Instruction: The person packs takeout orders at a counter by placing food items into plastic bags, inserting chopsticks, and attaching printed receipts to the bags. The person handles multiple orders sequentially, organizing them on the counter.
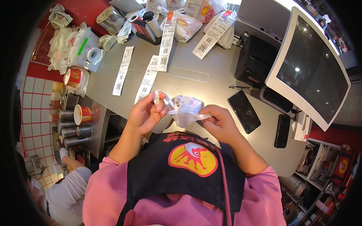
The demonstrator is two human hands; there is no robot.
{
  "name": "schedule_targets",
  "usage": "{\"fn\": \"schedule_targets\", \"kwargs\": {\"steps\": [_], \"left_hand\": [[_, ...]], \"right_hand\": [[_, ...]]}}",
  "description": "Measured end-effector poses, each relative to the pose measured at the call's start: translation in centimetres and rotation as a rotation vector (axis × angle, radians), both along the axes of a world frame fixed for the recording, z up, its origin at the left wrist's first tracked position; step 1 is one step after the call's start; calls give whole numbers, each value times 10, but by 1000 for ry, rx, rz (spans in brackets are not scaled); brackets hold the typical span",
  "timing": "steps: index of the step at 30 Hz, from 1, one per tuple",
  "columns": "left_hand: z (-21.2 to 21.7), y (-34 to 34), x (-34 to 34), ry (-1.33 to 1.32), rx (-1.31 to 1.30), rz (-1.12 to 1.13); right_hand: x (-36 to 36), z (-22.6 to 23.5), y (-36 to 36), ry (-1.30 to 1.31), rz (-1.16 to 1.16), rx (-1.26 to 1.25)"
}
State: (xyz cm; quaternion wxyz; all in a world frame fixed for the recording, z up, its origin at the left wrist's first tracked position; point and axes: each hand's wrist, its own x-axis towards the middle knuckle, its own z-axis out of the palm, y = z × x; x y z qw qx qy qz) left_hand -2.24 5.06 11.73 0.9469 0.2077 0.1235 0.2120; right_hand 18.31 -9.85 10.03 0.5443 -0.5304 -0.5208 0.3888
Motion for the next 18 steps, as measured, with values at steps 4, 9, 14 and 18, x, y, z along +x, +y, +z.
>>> {"fn": "schedule_targets", "kwargs": {"steps": [4, 9, 14, 18], "left_hand": [[27, -10, -2, 159, 505, -199], [18, 3, 16, 208, 13, -17], [-30, 6, 37, 74, 198, 172], [-37, 5, 25, 349, 1056, 91]], "right_hand": [[-2, 50, 0, -343, 168, 15], [-9, 60, 19, -5, 115, -222], [-9, 23, 40, 94, -18, -326], [-3, 18, 38, -581, -46, 41]]}}
